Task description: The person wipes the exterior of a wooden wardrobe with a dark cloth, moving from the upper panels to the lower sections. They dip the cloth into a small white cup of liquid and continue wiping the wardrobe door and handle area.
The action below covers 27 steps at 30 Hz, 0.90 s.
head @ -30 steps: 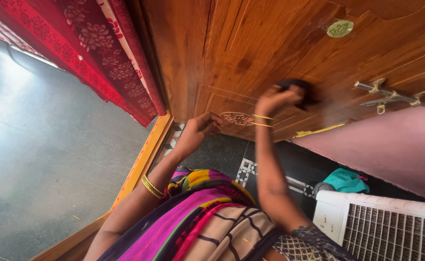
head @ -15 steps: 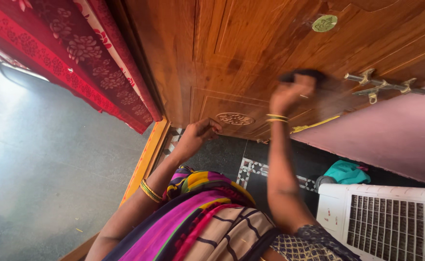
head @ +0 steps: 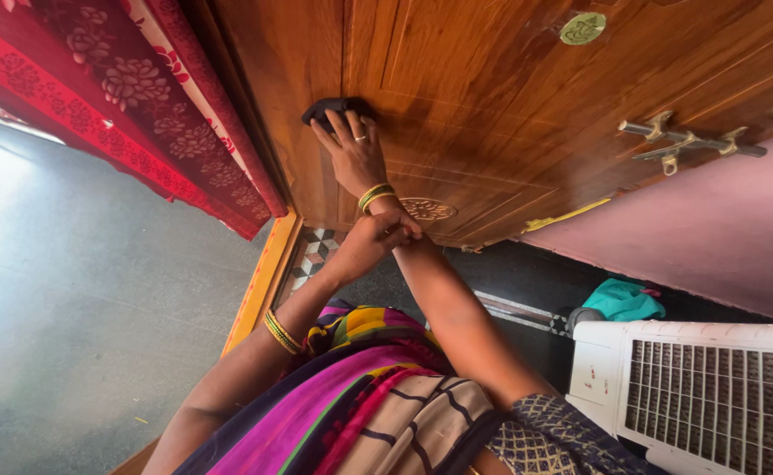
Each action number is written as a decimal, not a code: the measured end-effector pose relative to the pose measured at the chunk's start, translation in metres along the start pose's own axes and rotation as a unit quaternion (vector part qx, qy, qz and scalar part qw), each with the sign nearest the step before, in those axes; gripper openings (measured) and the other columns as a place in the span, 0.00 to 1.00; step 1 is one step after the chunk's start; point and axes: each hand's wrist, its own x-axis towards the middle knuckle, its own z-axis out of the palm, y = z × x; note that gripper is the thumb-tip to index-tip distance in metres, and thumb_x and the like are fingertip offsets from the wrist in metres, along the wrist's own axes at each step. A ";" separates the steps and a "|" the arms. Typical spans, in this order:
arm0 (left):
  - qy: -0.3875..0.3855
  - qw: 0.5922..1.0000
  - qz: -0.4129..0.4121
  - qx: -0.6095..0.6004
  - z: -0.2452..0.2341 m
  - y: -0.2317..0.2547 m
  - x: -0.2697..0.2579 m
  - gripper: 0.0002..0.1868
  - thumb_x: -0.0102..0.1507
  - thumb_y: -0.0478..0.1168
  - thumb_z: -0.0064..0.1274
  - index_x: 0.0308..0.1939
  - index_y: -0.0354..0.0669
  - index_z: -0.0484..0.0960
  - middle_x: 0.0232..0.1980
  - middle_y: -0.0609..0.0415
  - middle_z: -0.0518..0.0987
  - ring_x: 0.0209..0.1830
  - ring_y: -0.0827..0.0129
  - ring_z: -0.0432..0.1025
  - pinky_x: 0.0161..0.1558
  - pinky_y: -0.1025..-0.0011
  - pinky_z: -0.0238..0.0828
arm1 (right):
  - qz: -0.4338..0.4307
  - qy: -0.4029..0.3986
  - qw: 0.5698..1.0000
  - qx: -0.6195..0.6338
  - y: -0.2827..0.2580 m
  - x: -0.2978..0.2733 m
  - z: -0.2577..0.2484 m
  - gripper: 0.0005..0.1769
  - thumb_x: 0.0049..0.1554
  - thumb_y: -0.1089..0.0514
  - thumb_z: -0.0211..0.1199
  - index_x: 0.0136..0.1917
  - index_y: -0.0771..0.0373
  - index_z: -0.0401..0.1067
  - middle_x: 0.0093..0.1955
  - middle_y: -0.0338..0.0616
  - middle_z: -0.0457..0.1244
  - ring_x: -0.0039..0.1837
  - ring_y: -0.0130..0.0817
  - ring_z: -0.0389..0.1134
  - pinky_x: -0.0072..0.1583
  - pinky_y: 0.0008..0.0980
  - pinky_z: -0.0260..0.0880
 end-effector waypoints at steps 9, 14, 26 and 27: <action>0.036 0.992 -0.114 -0.040 -0.021 -0.014 -0.023 0.08 0.70 0.35 0.48 0.48 0.37 0.81 0.38 0.52 0.82 0.37 0.72 0.75 0.43 0.72 0.73 | 0.297 0.002 0.947 -0.121 0.181 -0.150 -0.068 0.17 0.57 0.67 0.63 0.60 0.60 0.73 0.65 0.53 0.62 0.67 0.55 0.60 0.68 0.53 0.61; 0.067 0.992 -0.096 -0.043 -0.039 -0.021 -0.031 0.10 0.67 0.33 0.48 0.49 0.37 0.81 0.40 0.55 0.83 0.41 0.75 0.79 0.46 0.73 0.76 | 0.429 0.201 0.878 -0.072 0.195 -0.165 -0.070 0.32 0.46 0.74 0.61 0.63 0.69 0.58 0.67 0.67 0.50 0.68 0.63 0.56 0.67 0.58 0.59; 0.113 0.991 -0.053 -0.056 -0.051 -0.013 -0.044 0.08 0.70 0.35 0.47 0.48 0.35 0.80 0.42 0.54 0.83 0.44 0.74 0.78 0.49 0.73 0.78 | -0.097 -0.177 0.979 0.002 0.008 -0.001 0.061 0.19 0.63 0.59 0.53 0.65 0.60 0.71 0.65 0.44 0.61 0.65 0.45 0.61 0.64 0.49 0.62; 0.128 0.989 -0.055 -0.043 -0.057 -0.014 -0.049 0.08 0.70 0.35 0.48 0.48 0.35 0.80 0.42 0.54 0.83 0.44 0.74 0.78 0.49 0.73 0.77 | -0.113 -0.150 0.982 -0.018 0.013 0.005 0.058 0.20 0.61 0.59 0.53 0.66 0.59 0.71 0.66 0.44 0.61 0.65 0.45 0.61 0.64 0.50 0.62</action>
